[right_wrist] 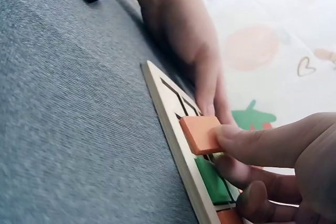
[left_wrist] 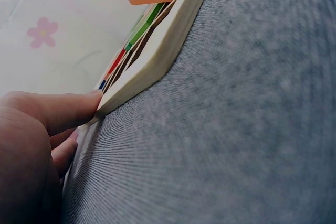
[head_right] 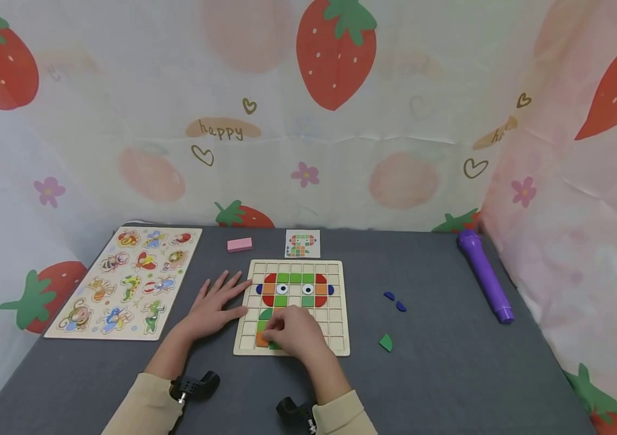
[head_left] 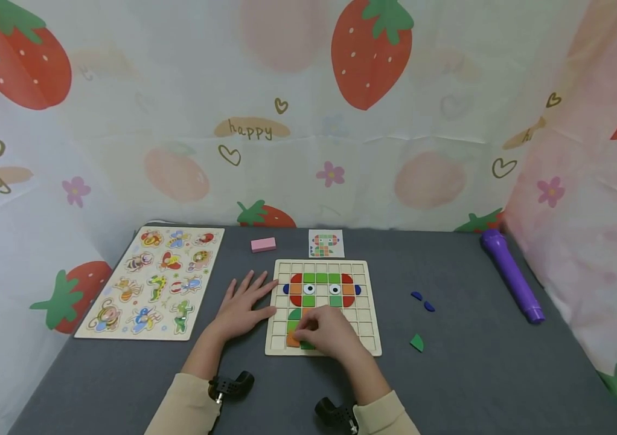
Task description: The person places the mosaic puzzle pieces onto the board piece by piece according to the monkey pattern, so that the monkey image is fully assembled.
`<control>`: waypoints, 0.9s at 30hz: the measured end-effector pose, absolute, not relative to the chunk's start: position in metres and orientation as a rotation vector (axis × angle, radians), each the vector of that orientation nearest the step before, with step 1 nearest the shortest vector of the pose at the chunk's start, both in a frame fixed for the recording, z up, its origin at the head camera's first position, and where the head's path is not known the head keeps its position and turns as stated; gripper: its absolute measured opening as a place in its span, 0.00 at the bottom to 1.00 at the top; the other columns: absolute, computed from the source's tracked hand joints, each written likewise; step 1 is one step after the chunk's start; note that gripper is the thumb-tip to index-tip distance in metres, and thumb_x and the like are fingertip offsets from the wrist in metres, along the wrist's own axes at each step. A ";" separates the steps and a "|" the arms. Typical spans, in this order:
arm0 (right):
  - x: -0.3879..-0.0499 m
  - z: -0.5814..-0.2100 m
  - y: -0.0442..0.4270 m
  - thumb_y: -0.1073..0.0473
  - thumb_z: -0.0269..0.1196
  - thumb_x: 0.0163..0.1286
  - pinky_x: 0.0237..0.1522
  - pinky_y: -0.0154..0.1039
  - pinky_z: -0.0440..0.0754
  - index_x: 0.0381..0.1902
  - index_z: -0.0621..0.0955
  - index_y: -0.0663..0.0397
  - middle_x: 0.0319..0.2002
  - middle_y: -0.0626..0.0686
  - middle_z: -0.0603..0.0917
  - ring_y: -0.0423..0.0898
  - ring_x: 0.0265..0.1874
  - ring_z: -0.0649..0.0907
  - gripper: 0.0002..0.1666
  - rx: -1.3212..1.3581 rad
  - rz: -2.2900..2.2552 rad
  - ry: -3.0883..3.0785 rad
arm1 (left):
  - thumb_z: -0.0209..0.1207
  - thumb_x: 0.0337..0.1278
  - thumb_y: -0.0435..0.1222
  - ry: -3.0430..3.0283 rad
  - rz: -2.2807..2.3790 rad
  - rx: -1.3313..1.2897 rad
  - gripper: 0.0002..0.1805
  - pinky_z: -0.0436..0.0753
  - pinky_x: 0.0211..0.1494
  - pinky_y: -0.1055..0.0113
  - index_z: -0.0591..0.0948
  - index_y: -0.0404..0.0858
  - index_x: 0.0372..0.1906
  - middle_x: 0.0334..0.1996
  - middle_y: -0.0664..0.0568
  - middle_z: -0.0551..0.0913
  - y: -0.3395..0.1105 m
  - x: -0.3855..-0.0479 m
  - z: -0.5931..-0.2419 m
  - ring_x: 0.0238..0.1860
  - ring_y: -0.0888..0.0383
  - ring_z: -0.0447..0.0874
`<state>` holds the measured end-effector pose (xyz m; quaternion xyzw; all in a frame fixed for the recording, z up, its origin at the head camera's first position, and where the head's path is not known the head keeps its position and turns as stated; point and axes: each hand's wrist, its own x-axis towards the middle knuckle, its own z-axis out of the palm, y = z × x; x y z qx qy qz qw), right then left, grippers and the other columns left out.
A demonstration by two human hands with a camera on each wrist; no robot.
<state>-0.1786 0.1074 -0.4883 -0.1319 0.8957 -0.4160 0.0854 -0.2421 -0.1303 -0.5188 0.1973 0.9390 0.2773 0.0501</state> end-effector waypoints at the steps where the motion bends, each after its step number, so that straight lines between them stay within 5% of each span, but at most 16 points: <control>1: -0.178 -0.488 0.106 0.54 0.73 0.63 0.29 0.35 0.76 0.27 0.88 0.43 0.22 0.39 0.83 0.38 0.24 0.78 0.06 -0.405 -1.216 2.686 | 0.58 0.68 0.54 2.859 0.845 0.600 0.36 0.32 0.79 0.36 0.66 0.52 0.77 0.81 0.48 0.55 -0.130 -0.242 -0.518 0.82 0.41 0.39; 16: -0.176 -0.486 0.104 0.56 0.74 0.62 0.26 0.34 0.73 0.26 0.85 0.43 0.20 0.39 0.80 0.38 0.21 0.76 0.08 -0.415 -1.112 2.764 | 0.58 0.68 0.55 2.861 0.845 0.600 0.36 0.33 0.79 0.36 0.66 0.52 0.78 0.81 0.48 0.55 -0.130 -0.242 -0.518 0.82 0.41 0.39; 27: -0.183 -0.475 0.163 0.58 0.73 0.62 0.29 0.38 0.77 0.33 0.87 0.49 0.28 0.46 0.83 0.43 0.28 0.79 0.04 -0.175 -1.289 2.707 | 0.58 0.68 0.56 2.850 0.842 0.607 0.37 0.32 0.79 0.37 0.64 0.53 0.78 0.81 0.49 0.54 -0.131 -0.244 -0.521 0.82 0.41 0.38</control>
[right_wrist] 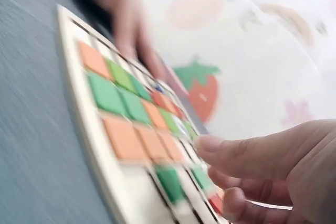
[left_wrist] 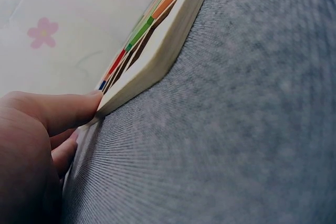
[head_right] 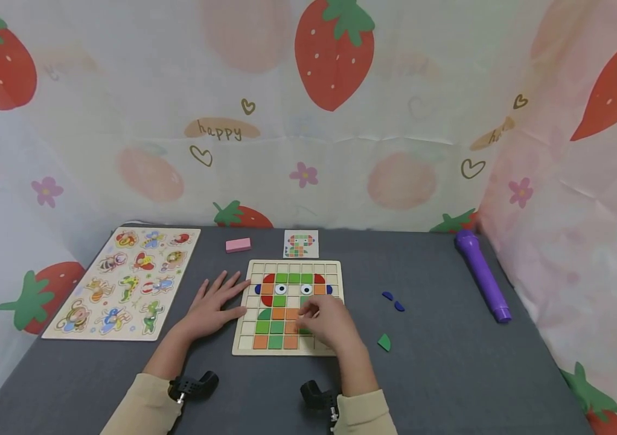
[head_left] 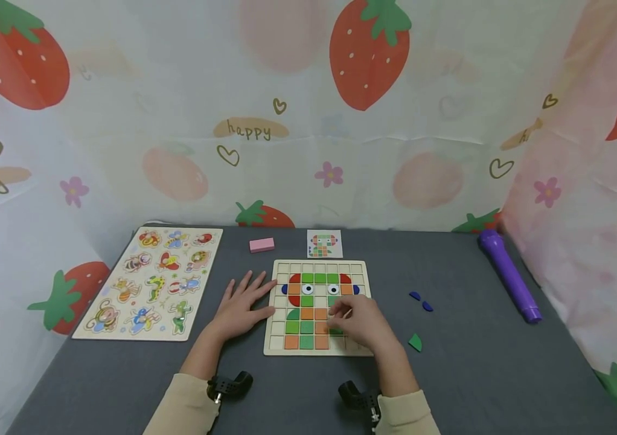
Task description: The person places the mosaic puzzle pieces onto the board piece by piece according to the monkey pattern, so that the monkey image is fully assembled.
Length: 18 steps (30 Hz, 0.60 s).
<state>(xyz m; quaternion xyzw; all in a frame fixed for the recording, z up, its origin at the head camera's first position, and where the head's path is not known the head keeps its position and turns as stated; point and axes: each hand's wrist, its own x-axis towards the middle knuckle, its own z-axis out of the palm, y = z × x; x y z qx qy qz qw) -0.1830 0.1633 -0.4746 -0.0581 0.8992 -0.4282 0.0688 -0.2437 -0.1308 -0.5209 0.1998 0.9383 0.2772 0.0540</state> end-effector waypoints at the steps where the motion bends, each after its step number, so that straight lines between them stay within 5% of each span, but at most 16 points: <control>1: -0.183 -0.474 0.171 0.58 0.73 0.62 0.29 0.38 0.78 0.34 0.87 0.49 0.29 0.46 0.83 0.43 0.29 0.80 0.04 -0.140 -1.295 2.707 | 0.58 0.68 0.56 2.849 0.840 0.606 0.37 0.32 0.79 0.37 0.64 0.53 0.78 0.81 0.49 0.54 -0.131 -0.244 -0.521 0.82 0.41 0.38; 18: -0.165 -0.473 0.292 0.57 0.76 0.59 0.47 0.49 0.82 0.53 0.84 0.60 0.44 0.54 0.88 0.48 0.43 0.85 0.25 0.098 -1.280 2.651 | 0.57 0.69 0.55 2.836 0.825 0.592 0.37 0.30 0.79 0.37 0.63 0.53 0.79 0.81 0.49 0.53 -0.130 -0.244 -0.518 0.82 0.41 0.37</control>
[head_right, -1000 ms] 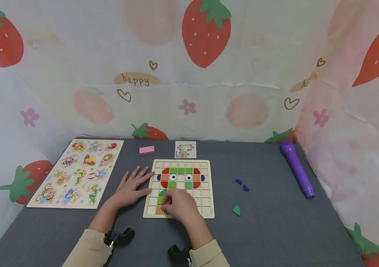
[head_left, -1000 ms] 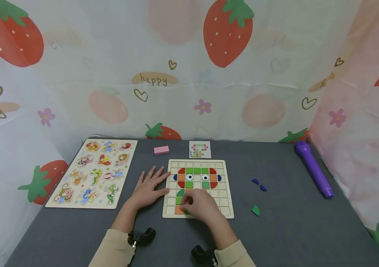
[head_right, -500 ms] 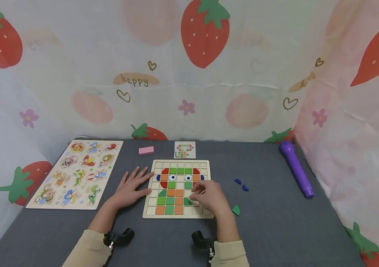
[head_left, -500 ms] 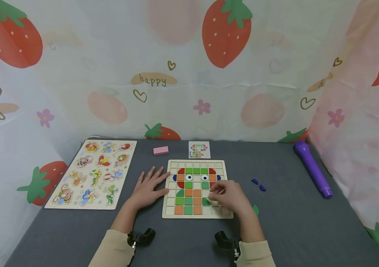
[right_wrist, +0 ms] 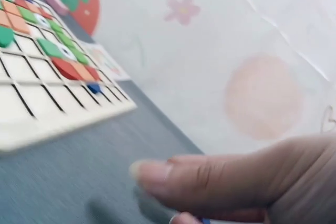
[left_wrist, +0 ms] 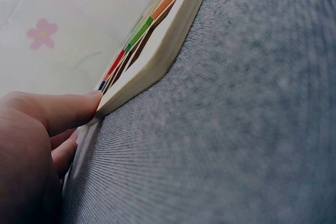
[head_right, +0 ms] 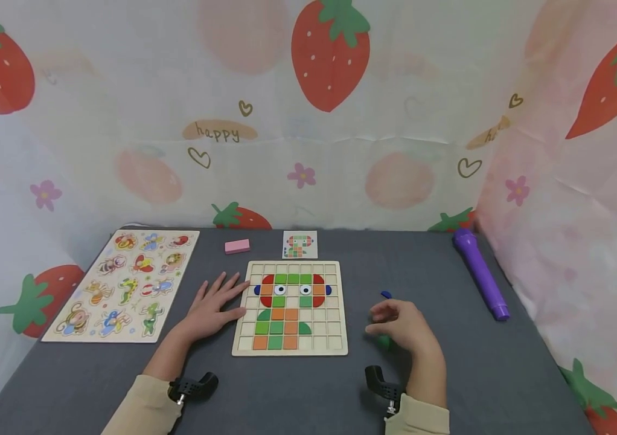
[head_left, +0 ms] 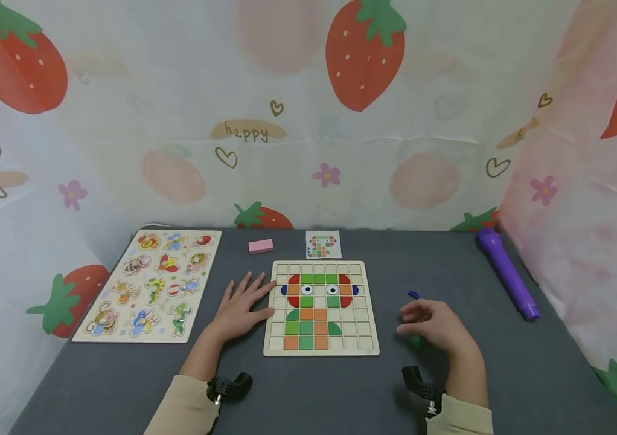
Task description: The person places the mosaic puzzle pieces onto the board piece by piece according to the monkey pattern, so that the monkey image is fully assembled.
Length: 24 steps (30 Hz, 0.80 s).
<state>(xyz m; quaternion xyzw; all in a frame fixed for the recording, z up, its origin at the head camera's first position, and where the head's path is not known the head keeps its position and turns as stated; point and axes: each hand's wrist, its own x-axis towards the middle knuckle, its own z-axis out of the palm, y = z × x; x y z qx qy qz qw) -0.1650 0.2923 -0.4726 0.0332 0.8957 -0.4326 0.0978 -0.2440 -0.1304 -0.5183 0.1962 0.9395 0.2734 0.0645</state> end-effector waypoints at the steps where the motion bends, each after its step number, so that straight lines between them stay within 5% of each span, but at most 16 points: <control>1: -0.163 -0.472 0.298 0.57 0.76 0.59 0.48 0.50 0.82 0.54 0.84 0.61 0.45 0.55 0.88 0.48 0.43 0.84 0.26 0.102 -1.273 2.634 | 0.57 0.69 0.55 2.837 0.823 0.592 0.37 0.30 0.79 0.37 0.63 0.53 0.79 0.81 0.49 0.53 -0.131 -0.244 -0.519 0.82 0.41 0.37; 12: -0.154 -0.469 0.316 0.60 0.79 0.52 0.38 0.39 0.75 0.46 0.84 0.63 0.34 0.50 0.81 0.46 0.35 0.77 0.25 0.149 -1.164 2.561 | 0.57 0.69 0.56 2.836 0.825 0.590 0.37 0.30 0.79 0.38 0.63 0.54 0.79 0.81 0.49 0.52 -0.131 -0.245 -0.521 0.83 0.42 0.36; 24: -0.160 -0.470 0.301 0.64 0.78 0.52 0.33 0.38 0.74 0.35 0.85 0.59 0.31 0.50 0.81 0.46 0.32 0.76 0.14 0.131 -1.107 2.605 | 0.57 0.68 0.55 2.838 0.835 0.591 0.37 0.30 0.79 0.37 0.64 0.52 0.78 0.81 0.49 0.53 -0.130 -0.244 -0.519 0.82 0.41 0.37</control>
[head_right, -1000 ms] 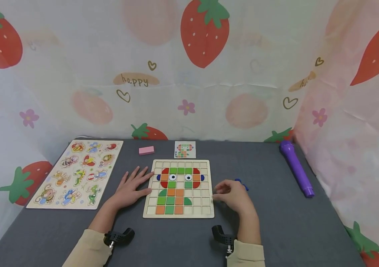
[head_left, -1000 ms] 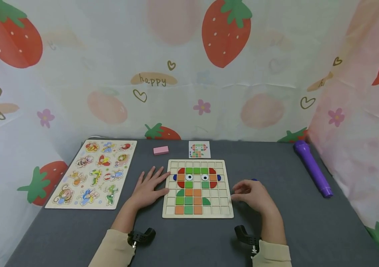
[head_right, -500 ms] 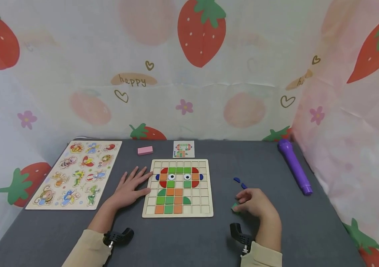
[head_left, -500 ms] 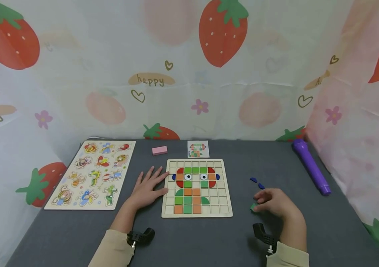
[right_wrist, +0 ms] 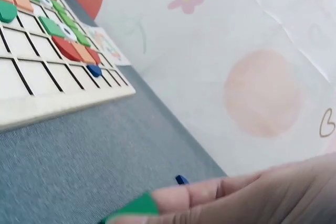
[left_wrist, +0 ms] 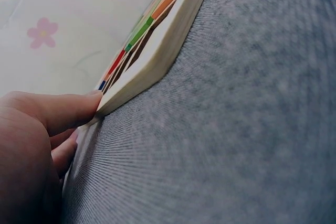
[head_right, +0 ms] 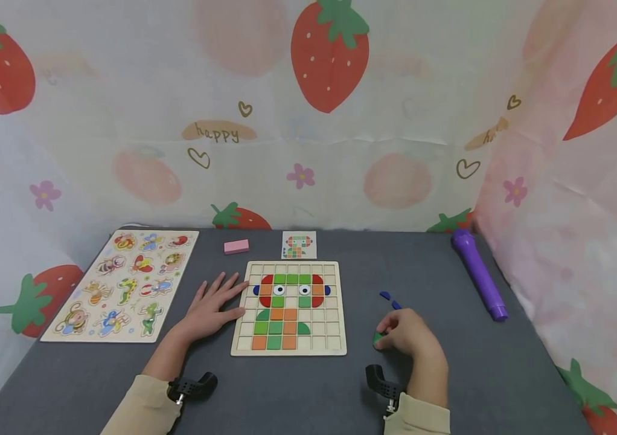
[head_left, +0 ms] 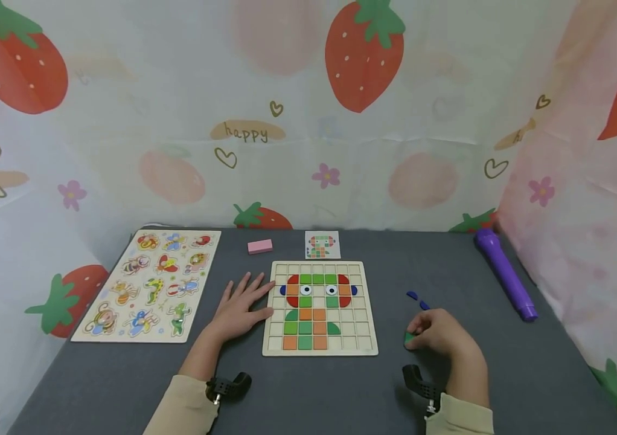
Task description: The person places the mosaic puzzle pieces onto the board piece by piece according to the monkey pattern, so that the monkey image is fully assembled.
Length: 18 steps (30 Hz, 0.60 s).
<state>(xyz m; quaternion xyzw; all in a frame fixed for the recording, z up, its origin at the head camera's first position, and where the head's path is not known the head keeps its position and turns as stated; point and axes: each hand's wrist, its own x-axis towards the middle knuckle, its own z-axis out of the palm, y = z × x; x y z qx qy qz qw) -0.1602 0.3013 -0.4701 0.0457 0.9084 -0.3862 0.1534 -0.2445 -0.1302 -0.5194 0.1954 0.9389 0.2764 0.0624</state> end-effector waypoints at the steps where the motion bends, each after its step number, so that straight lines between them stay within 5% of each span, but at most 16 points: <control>1: -0.161 -0.470 0.300 0.63 0.78 0.53 0.34 0.38 0.75 0.34 0.84 0.58 0.31 0.50 0.81 0.45 0.32 0.77 0.13 0.104 -1.104 2.615 | 0.58 0.68 0.55 2.838 0.837 0.594 0.37 0.30 0.79 0.37 0.64 0.52 0.78 0.81 0.48 0.53 -0.130 -0.244 -0.519 0.82 0.41 0.37; 18: -0.177 -0.464 0.245 0.56 0.69 0.68 0.27 0.39 0.74 0.42 0.84 0.56 0.28 0.55 0.84 0.46 0.26 0.78 0.10 -0.070 -1.383 2.671 | 0.58 0.68 0.56 2.850 0.832 0.600 0.37 0.31 0.79 0.37 0.64 0.52 0.78 0.81 0.48 0.54 -0.132 -0.244 -0.520 0.82 0.41 0.38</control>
